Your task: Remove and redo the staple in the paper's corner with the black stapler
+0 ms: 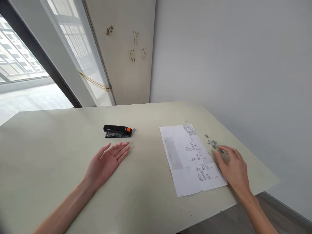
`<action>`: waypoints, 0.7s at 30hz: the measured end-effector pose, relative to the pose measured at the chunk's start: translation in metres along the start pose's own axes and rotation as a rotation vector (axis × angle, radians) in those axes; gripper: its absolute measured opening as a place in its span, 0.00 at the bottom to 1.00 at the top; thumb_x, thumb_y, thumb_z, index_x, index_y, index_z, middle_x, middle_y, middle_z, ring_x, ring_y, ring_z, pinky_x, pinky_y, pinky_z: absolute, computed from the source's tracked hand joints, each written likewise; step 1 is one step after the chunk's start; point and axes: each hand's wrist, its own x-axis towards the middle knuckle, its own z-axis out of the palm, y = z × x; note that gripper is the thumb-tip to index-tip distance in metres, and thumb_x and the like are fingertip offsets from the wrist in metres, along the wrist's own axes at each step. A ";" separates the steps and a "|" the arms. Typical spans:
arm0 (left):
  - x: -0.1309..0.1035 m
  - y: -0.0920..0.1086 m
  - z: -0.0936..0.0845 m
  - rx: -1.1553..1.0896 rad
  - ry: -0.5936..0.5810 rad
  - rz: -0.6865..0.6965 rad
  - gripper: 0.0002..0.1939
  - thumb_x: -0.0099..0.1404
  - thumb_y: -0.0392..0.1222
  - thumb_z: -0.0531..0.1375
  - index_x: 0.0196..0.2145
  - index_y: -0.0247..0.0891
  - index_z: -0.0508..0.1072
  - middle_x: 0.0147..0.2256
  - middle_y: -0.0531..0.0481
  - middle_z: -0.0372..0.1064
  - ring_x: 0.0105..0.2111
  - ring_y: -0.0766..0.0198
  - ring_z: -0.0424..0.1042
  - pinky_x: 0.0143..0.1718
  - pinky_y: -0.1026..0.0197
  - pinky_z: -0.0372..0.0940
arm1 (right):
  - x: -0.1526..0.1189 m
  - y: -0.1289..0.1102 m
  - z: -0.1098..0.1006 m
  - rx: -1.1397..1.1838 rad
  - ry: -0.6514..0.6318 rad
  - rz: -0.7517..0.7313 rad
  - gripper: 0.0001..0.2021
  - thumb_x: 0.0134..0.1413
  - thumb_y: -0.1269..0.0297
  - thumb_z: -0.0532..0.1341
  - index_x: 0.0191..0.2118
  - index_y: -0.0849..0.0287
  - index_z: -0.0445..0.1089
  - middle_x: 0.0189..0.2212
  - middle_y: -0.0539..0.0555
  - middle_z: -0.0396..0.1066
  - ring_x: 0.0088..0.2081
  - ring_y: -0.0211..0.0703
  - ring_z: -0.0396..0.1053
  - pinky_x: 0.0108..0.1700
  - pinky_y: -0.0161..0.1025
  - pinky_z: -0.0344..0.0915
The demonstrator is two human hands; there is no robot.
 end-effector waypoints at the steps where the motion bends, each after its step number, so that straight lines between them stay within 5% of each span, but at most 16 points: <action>1: 0.000 0.000 0.000 0.003 -0.029 0.008 0.14 0.72 0.42 0.60 0.41 0.31 0.83 0.59 0.34 0.74 0.63 0.43 0.70 0.69 0.46 0.61 | -0.004 -0.013 -0.001 0.031 0.002 -0.039 0.22 0.67 0.43 0.54 0.52 0.52 0.74 0.54 0.60 0.76 0.55 0.62 0.73 0.51 0.56 0.71; 4: 0.003 0.001 0.001 -0.007 -0.083 0.032 0.12 0.69 0.39 0.61 0.43 0.30 0.83 0.62 0.35 0.71 0.65 0.42 0.67 0.71 0.46 0.59 | -0.017 -0.046 0.000 0.123 -0.053 -0.171 0.18 0.69 0.47 0.56 0.53 0.50 0.73 0.56 0.57 0.75 0.58 0.57 0.72 0.52 0.52 0.72; 8: 0.012 0.006 0.002 -0.023 -0.068 0.057 0.15 0.67 0.39 0.60 0.46 0.29 0.82 0.61 0.32 0.72 0.67 0.43 0.65 0.72 0.46 0.58 | -0.031 -0.069 0.010 0.199 -0.155 -0.182 0.16 0.70 0.49 0.57 0.54 0.48 0.74 0.58 0.55 0.73 0.58 0.54 0.72 0.32 0.40 0.74; 10: 0.016 0.009 0.003 -0.027 -0.054 0.088 0.16 0.67 0.39 0.60 0.47 0.29 0.81 0.61 0.31 0.71 0.67 0.44 0.65 0.72 0.46 0.58 | -0.034 -0.072 0.015 0.211 -0.181 -0.182 0.16 0.70 0.50 0.57 0.54 0.47 0.74 0.59 0.55 0.73 0.58 0.55 0.73 0.30 0.39 0.74; 21: 0.017 0.015 0.002 -0.010 -0.015 0.206 0.11 0.64 0.35 0.62 0.42 0.33 0.83 0.62 0.38 0.71 0.66 0.42 0.66 0.71 0.44 0.60 | -0.033 -0.064 0.023 0.196 -0.206 -0.234 0.15 0.71 0.50 0.56 0.54 0.46 0.74 0.58 0.56 0.73 0.58 0.57 0.72 0.52 0.52 0.74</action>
